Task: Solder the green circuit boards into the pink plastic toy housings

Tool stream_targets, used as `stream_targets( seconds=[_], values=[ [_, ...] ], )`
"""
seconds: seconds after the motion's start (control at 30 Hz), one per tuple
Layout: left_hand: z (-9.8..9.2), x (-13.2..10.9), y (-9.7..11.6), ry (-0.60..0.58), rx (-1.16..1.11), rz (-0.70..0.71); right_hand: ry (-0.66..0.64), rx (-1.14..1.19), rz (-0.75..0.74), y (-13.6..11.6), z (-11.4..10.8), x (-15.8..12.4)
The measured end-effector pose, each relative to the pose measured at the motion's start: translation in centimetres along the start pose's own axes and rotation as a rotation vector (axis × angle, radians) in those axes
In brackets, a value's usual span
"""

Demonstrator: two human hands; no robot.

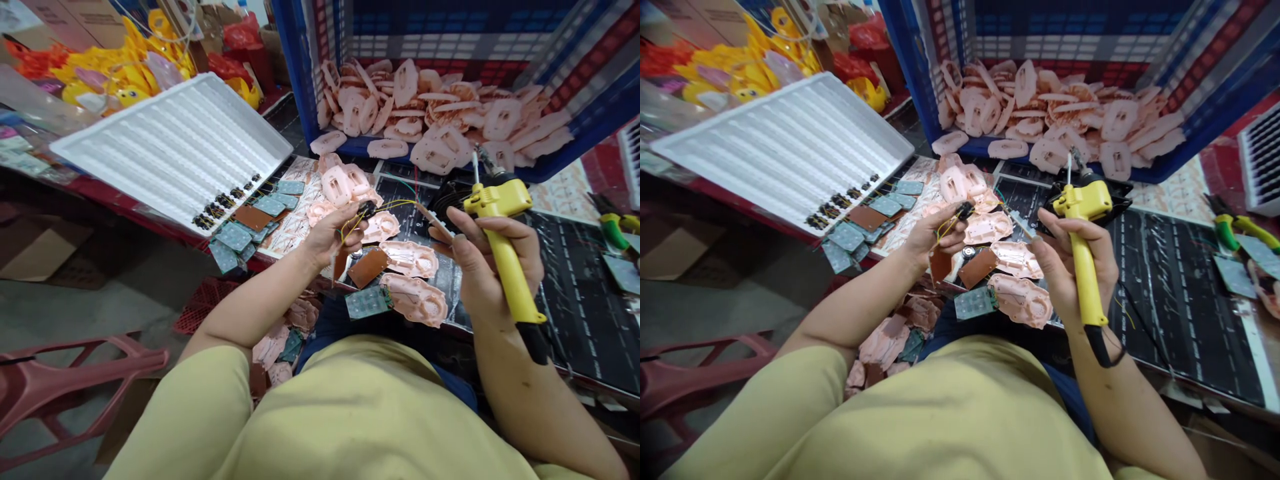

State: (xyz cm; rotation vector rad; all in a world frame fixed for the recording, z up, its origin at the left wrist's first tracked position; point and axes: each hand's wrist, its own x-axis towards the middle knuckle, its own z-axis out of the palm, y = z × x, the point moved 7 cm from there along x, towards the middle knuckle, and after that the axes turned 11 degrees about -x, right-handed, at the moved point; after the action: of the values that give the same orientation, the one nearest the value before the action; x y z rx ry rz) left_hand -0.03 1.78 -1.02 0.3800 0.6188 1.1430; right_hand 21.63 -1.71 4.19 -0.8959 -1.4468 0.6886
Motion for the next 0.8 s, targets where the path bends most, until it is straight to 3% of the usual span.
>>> stream_targets(
  seconds=[0.13,0.23,0.4,0.53,0.6,0.63,0.7,0.8],
  values=[
    [-0.5,-0.9,2.2,-0.051,0.298,-0.058,-0.014,-0.010,0.019,0.4,-0.1,-0.1],
    [-1.3,-2.4,5.8,0.003,0.535,0.025,-0.052,0.012,0.014,0.5,0.1,-0.2],
    [-4.1,-5.0,14.5,0.194,1.001,0.235,-0.064,0.008,0.014,0.9,0.2,-0.3],
    [-6.6,-5.6,20.1,0.476,1.629,0.479,-0.105,-0.061,-0.069,0.7,0.4,-0.4],
    [-5.8,-5.5,19.6,0.500,1.850,0.686,-0.114,-0.131,-0.121,0.6,0.5,-0.5],
    [-4.8,-5.3,18.2,0.438,1.881,0.768,-0.119,-0.175,-0.144,0.6,0.5,-0.7],
    [-2.5,-4.8,13.8,0.221,1.773,0.825,-0.130,-0.280,-0.196,0.5,0.7,-0.9],
    [1.7,-4.3,6.2,-0.080,1.430,0.775,-0.126,-0.432,-0.320,-0.1,1.1,-1.2]
  ],
)
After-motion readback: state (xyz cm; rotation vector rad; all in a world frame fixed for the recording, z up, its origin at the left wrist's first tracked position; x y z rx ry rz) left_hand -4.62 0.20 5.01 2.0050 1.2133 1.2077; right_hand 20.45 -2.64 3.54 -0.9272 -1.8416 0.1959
